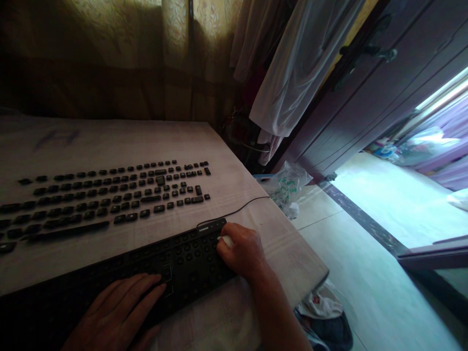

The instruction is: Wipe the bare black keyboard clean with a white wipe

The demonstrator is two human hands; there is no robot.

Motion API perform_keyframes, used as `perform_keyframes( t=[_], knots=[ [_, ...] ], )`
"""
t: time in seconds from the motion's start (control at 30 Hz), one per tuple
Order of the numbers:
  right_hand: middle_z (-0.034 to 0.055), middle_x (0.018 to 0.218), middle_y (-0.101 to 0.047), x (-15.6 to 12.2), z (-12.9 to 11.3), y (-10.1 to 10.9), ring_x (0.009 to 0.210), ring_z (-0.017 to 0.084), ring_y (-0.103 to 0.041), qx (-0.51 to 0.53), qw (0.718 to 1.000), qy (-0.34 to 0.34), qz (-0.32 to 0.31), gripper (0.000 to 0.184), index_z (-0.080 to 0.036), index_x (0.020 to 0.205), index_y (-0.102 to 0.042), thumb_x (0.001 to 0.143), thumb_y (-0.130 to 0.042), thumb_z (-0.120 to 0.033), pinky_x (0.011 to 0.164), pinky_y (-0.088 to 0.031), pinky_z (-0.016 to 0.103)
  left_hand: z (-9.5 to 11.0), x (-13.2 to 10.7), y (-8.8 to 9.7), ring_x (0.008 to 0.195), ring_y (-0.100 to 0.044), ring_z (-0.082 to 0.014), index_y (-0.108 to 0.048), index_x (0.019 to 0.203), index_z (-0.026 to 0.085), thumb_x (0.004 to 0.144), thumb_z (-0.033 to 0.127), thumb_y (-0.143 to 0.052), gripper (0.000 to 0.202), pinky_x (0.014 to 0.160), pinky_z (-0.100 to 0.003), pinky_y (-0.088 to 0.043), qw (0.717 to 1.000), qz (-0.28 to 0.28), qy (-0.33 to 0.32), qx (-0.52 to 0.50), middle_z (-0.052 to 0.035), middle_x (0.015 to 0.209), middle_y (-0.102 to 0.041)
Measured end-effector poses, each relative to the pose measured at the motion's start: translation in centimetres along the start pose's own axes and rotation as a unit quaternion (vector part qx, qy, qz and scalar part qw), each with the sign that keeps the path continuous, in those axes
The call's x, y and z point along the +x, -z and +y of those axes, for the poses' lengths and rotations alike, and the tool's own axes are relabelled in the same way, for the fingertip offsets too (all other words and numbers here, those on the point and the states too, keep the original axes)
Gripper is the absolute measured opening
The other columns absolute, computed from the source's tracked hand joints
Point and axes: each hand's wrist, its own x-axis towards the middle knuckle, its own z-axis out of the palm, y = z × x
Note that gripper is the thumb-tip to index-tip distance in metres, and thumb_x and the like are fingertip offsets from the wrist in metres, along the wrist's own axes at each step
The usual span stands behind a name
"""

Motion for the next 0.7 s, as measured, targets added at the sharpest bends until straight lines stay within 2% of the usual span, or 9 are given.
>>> perform_keyframes(
  t=[0.3, 0.43, 0.7],
  knots=[
    [0.0007, 0.063, -0.066, 0.0, 1.0, 0.5, 0.057, 0.017, -0.062, -0.069, 0.996, -0.020, 0.044, 0.010, -0.023, 0.071, -0.061, 0.079, -0.054, -0.025, 0.058, -0.044, 0.027, -0.1, 0.0, -0.1, 0.108, -0.068, -0.0217, -0.063, 0.126, 0.024, 0.087, 0.039, -0.060, 0.042, 0.092, -0.036, -0.051, 1.000, -0.011, -0.011, -0.001, -0.0030, 0.123, -0.074],
    [0.0007, 0.064, -0.066, -0.1, 1.1, 0.5, 0.057, 0.017, -0.062, -0.055, 0.997, -0.020, 0.054, 0.011, -0.024, 0.072, -0.061, 0.080, -0.054, -0.025, 0.059, -0.045, 0.027, -0.2, 0.1, -0.3, 0.107, -0.068, -0.0211, -0.063, 0.126, 0.025, 0.086, 0.039, -0.061, 0.042, 0.092, -0.035, -0.051, 1.000, -0.016, -0.006, -0.006, -0.0022, 0.123, -0.074],
    [0.0020, 0.067, -0.068, -0.1, 0.2, 0.2, 0.061, 0.017, -0.064, -0.010, 0.999, 0.023, 0.022, 0.009, -0.023, 0.073, -0.061, 0.079, -0.055, -0.021, 0.060, -0.048, 0.025, -0.4, -0.5, -0.5, 0.109, -0.067, -0.0205, -0.064, 0.127, 0.026, 0.089, 0.041, -0.059, 0.041, 0.094, -0.034, -0.050, 1.000, -0.003, -0.008, -0.008, -0.0025, 0.124, -0.073]
  ],
)
